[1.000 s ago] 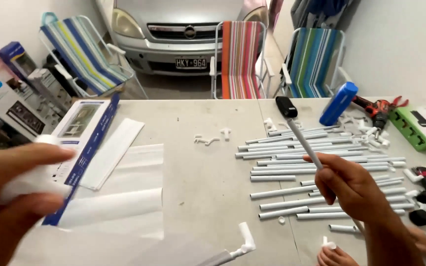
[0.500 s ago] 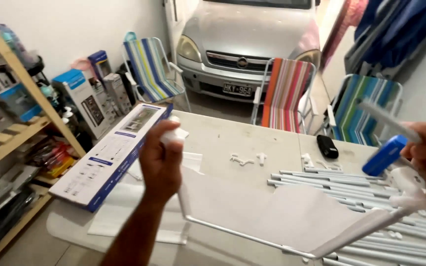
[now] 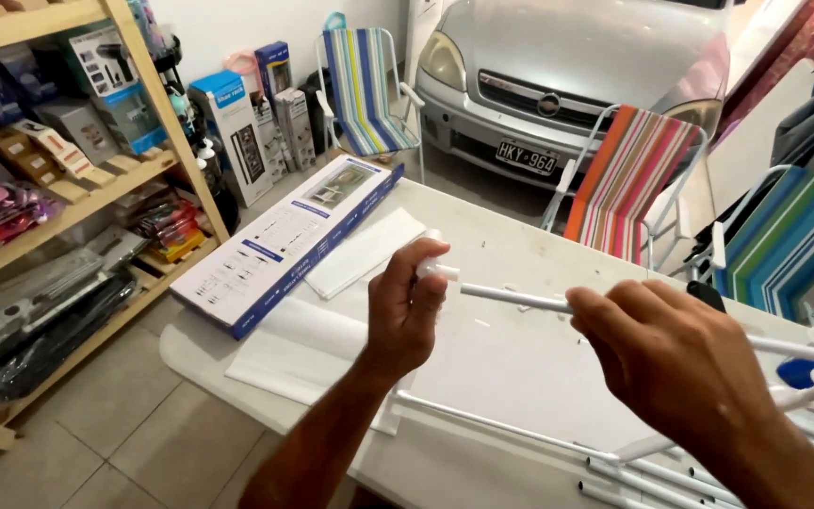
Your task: Assembling a multi-tier fabric and metal shelving unit by connecting poles and joints.
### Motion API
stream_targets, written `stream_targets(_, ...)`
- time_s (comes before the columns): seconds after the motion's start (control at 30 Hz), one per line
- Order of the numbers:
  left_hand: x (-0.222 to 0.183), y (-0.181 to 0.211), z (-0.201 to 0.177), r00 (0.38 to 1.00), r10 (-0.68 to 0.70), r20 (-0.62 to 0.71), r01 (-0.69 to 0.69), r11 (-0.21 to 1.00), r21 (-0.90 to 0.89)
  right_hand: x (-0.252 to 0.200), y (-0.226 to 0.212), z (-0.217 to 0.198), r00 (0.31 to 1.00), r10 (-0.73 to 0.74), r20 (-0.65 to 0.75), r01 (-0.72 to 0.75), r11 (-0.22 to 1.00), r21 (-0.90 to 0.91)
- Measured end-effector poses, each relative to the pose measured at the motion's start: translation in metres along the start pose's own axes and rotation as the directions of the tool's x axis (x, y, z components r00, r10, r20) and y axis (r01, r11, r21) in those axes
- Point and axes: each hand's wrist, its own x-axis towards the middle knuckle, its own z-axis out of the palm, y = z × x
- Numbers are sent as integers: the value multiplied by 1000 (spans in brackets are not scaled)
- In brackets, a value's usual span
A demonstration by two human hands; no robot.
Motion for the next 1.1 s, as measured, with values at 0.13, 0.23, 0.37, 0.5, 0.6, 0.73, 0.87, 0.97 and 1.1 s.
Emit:
stream_targets(0.13,6,3,-5,997,-45,64,47,998,-30,12,4,21,995,2,-98,1,999,33)
stream_targets(0.23,8,4,-6,996,-37,85,35,999,25,11,5,22,984,-10,-181,16,999,30)
stream_targets(0.37,14,6,-4,986,113,121,-132,978,159,8,5,21,972,-60,-228,68,997,28)
stream_targets(0.5,12,4,-2,986,114,122,-137,969,205,7,3,22,967,-70,-246,80,996,31)
stream_targets(0.6,14,0,-2,961,267,72,-276,902,331,7,2,22,959,-76,-274,85,996,23)
stream_targets(0.73,26,1,-5,938,321,129,-337,931,138,11,2,25,941,-121,-316,134,991,19)
stream_targets(0.87,36,-4,-5,906,398,145,-393,917,-62,18,11,40,910,-172,-377,191,982,13)
stream_targets(0.97,42,-2,-2,898,431,88,-422,901,-102,24,12,39,897,-178,-405,244,963,117)
stream_targets(1.1,47,7,-2,889,457,36,-452,886,-101,31,14,24,923,-202,-329,263,952,153)
